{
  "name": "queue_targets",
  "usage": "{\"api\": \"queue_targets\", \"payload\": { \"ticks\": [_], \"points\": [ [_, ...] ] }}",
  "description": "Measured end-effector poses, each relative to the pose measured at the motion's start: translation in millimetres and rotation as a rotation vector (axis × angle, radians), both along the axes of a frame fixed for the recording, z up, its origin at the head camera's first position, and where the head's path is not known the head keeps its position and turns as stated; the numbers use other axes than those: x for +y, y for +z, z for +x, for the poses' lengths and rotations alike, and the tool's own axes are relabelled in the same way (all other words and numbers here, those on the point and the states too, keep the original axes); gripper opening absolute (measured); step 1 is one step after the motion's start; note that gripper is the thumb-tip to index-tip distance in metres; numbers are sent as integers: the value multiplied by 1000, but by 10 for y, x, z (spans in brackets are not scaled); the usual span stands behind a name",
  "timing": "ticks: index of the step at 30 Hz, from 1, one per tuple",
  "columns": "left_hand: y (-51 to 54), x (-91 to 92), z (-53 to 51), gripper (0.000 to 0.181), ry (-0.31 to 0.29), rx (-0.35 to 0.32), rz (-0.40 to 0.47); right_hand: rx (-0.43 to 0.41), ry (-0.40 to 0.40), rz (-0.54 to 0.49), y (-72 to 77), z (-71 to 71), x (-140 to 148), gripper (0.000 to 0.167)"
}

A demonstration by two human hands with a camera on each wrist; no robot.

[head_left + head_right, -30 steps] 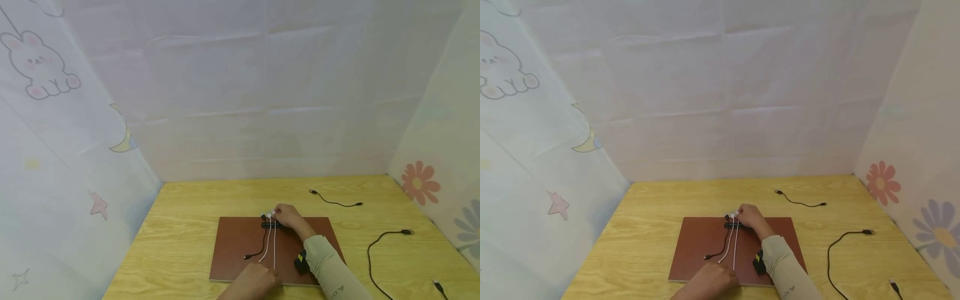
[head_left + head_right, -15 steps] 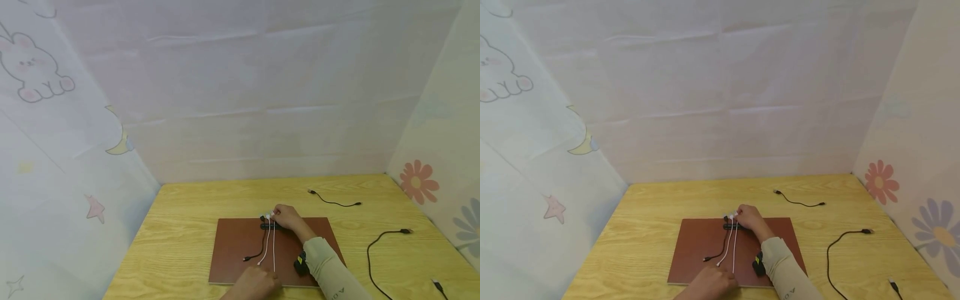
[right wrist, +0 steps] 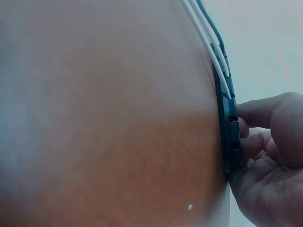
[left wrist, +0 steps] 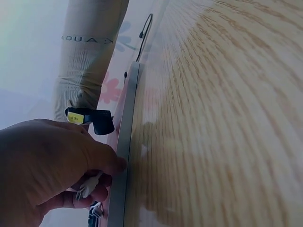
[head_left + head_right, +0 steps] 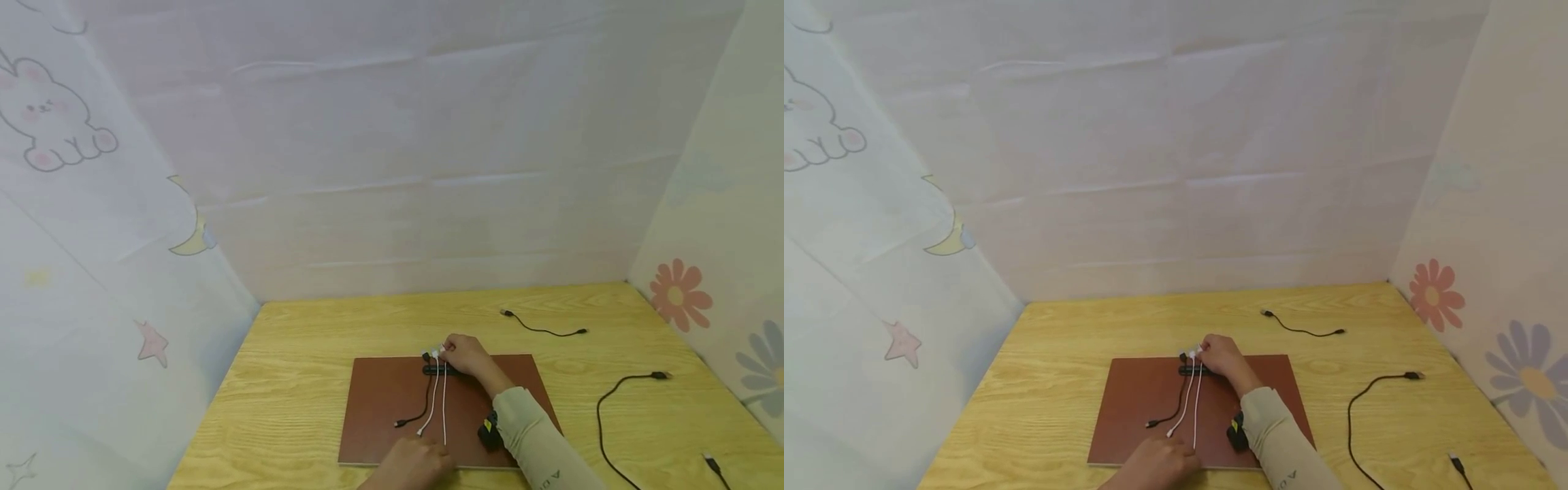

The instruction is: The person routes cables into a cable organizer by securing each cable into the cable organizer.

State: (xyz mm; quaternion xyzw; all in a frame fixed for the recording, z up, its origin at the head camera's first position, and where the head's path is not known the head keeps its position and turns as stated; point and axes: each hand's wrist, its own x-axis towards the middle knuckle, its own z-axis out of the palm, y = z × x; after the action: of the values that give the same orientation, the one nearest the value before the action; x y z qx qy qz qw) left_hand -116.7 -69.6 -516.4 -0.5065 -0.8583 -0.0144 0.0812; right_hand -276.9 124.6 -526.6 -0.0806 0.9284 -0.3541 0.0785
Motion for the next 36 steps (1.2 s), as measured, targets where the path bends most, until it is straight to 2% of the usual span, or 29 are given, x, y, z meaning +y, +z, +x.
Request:
{"api": "queue_targets", "payload": {
  "ticks": [6, 13, 20, 27, 36],
  "points": [
    [-25, -25, 9, 42, -13, 13, 3, 1, 4, -2, 15, 9, 12, 13],
    [-19, -35, 6, 39, -44, 126, -21, -8, 7, -8, 53, 1, 5, 21],
    [6, -34, 8, 42, -8, 93, -47, -1, 9, -15, 54, 1, -8, 21],
    [41, -29, 16, 39, 8, 154, -66, -6, 1, -7, 19, -18, -4, 18],
    [50, -46, 20, 41, 18, 125, -69, -6, -9, -10, -11, -15, 26, 15]
  ]
}}
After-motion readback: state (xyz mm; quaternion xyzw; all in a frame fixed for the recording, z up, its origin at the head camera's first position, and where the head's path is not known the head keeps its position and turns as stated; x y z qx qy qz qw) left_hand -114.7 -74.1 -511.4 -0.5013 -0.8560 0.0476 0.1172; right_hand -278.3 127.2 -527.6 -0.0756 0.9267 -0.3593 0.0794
